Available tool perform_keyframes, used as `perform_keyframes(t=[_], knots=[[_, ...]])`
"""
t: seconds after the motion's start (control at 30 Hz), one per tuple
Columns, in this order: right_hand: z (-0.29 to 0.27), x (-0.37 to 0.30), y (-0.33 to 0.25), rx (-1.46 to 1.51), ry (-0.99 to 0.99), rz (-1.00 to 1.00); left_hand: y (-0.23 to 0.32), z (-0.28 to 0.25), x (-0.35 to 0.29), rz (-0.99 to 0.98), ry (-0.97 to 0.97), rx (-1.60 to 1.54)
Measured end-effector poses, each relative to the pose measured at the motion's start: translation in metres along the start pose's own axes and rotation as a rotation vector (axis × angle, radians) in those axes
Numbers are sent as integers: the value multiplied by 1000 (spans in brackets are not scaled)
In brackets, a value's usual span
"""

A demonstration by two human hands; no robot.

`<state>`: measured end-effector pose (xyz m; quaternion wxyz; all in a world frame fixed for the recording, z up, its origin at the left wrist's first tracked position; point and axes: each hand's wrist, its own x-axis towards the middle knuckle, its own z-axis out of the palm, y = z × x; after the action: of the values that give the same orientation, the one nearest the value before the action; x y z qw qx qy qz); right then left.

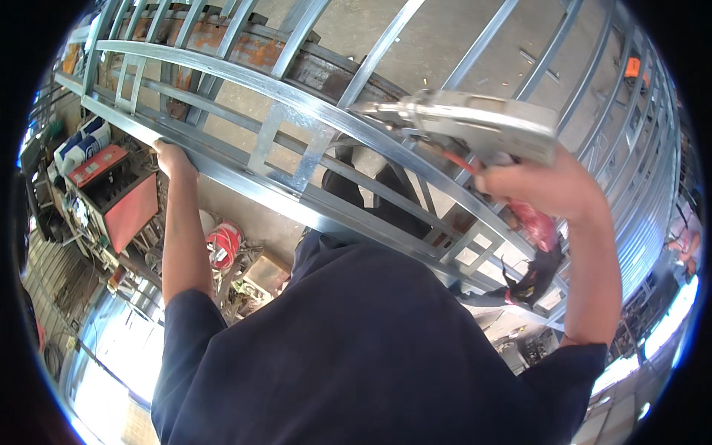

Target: The person welds joints on a large metal frame using a handheld welding gun. They move along the frame, applying welds at multiple intersections while holding the frame steady with the other hand.

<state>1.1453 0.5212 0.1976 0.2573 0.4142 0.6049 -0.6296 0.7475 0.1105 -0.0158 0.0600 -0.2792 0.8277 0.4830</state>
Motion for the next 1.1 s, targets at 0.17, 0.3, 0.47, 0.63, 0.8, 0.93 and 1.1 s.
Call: perform_keyframes(t=[0.17, 0.3, 0.47, 0.63, 0.8, 0.93, 1.1], knots=[[1, 44, 16, 120, -85, -20, 12, 4, -12, -8, 51, 89], [-5, 59, 28, 167, -142, -33, 11, 0, -5, -8, 81, 156], [-6, 63, 29, 207, -150, -21, 12, 4, -13, -30, 64, 94], [-8, 64, 29, 189, -170, -11, 17, 5, -17, -51, 47, 123], [-7, 65, 32, 161, -164, -21, 15, 5, -17, -33, 70, 110], [-6, 65, 34, 198, -158, -41, 21, 7, -23, -27, 63, 150], [-7, 66, 35, 162, -167, -32, 15, 3, -14, -14, 35, 111]])
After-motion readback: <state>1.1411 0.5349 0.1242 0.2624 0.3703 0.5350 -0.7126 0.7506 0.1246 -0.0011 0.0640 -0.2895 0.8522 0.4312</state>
